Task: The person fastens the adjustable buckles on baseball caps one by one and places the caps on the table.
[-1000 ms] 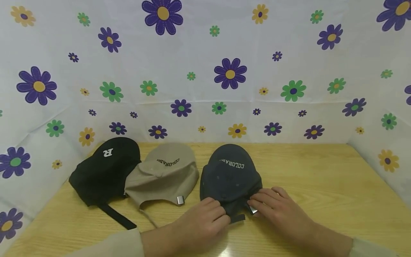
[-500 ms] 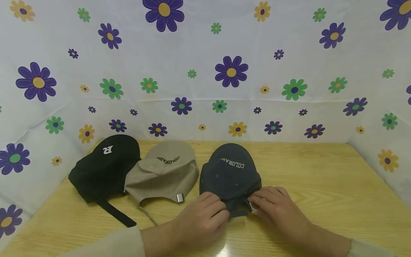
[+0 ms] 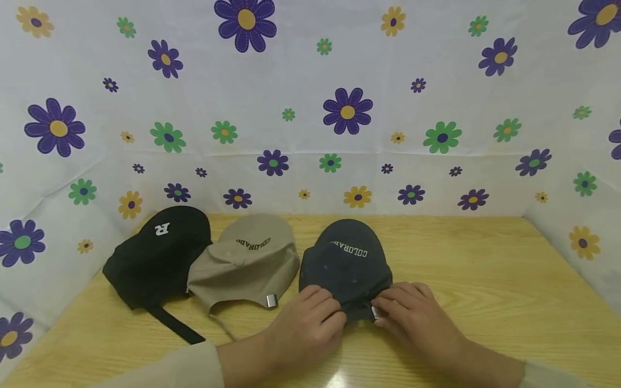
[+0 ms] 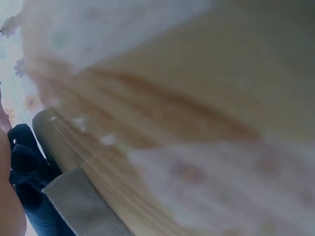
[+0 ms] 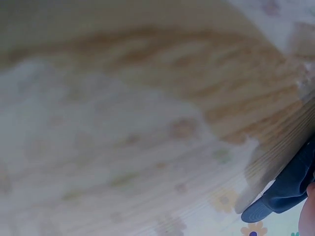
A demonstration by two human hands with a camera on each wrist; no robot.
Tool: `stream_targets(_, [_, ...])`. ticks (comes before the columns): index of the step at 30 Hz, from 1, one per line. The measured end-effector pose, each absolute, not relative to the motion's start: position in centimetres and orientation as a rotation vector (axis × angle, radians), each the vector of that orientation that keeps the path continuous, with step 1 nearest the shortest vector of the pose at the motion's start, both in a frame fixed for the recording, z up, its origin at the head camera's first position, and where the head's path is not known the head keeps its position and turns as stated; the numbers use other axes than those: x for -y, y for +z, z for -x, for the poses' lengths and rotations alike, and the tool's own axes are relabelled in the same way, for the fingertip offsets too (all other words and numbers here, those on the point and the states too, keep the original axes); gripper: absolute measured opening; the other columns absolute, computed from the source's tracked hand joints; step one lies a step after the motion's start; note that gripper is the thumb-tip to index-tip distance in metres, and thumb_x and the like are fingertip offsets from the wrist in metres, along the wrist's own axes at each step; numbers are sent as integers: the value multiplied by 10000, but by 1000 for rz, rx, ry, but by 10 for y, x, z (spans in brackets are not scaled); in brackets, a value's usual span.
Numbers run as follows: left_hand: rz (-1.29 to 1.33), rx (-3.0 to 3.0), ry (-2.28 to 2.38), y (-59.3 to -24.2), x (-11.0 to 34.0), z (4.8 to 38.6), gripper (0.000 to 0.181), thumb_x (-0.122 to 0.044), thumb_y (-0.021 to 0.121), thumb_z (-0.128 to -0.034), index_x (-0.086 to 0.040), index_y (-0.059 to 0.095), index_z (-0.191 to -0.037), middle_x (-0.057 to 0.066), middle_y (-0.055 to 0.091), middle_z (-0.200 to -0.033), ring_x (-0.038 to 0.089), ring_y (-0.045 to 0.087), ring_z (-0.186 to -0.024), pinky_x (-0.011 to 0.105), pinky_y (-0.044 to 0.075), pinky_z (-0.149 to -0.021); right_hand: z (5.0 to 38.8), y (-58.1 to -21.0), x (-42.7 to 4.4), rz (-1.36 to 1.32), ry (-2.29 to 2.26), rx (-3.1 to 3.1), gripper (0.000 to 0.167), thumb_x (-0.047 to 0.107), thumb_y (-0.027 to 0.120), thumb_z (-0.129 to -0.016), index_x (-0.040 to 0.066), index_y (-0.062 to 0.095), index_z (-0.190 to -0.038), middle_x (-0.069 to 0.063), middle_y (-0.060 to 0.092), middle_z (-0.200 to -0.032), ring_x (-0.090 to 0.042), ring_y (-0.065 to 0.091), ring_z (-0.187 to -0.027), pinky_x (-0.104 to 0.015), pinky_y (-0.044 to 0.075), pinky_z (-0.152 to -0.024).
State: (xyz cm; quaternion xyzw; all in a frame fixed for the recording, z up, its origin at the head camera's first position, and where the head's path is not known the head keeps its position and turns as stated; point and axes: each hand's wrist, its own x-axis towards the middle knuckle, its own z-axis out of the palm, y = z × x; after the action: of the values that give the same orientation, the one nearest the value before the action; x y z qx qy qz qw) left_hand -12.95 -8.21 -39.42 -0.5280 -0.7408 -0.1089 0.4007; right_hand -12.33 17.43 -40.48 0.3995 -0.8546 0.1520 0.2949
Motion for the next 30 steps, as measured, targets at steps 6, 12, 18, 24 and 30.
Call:
stream_targets(6, [1338, 1859, -267, -395, 82, 131, 201, -91, 491, -926, -122, 606, -763, -22, 566, -780, 145, 538, -722, 294, 463, -735, 123, -406, -174, -1072, 372, 2274, 318, 430, 537, -1001, 177, 726, -1033, 95, 677, -1042, -117, 611, -992, -348, 445, -836])
stream_targets(12, [1330, 1844, -247, -396, 81, 131, 216, -85, 491, -911, -131, 587, -723, -29, 572, -755, 145, 536, -701, 291, 467, -721, 122, -405, -173, -1073, 383, 2250, 345, 437, 510, -1011, 168, 726, -1026, 86, 682, -1036, -128, 617, -989, -353, 449, -822])
stream_targets(18, [1341, 1869, -259, -396, 83, 132, 205, -81, 492, -897, -129, 592, -724, -26, 572, -753, 147, 542, -704, 292, 479, -721, 122, -403, -173, -1066, 402, 2256, 329, 431, 534, -1005, 169, 731, -1034, 82, 690, -1050, -127, 614, -1000, -361, 453, -829])
stream_targets(24, [1358, 1878, -290, -396, 84, 132, 192, -89, 494, -905, -120, 603, -750, -20, 573, -774, 147, 540, -719, 290, 475, -726, 122, -402, -172, -1071, 415, 2264, 294, 420, 585, -981, 170, 732, -1030, 90, 689, -1045, -123, 611, -995, -357, 453, -830])
stream_targets(30, [1374, 1855, -265, -397, 83, 134, 198, -91, 494, -909, -121, 596, -742, -20, 575, -772, 150, 546, -723, 288, 489, -737, 122, -402, -173, -1064, 410, 2284, 266, 412, 628, -957, 180, 731, -1034, 100, 687, -1049, -116, 607, -1002, -352, 445, -834])
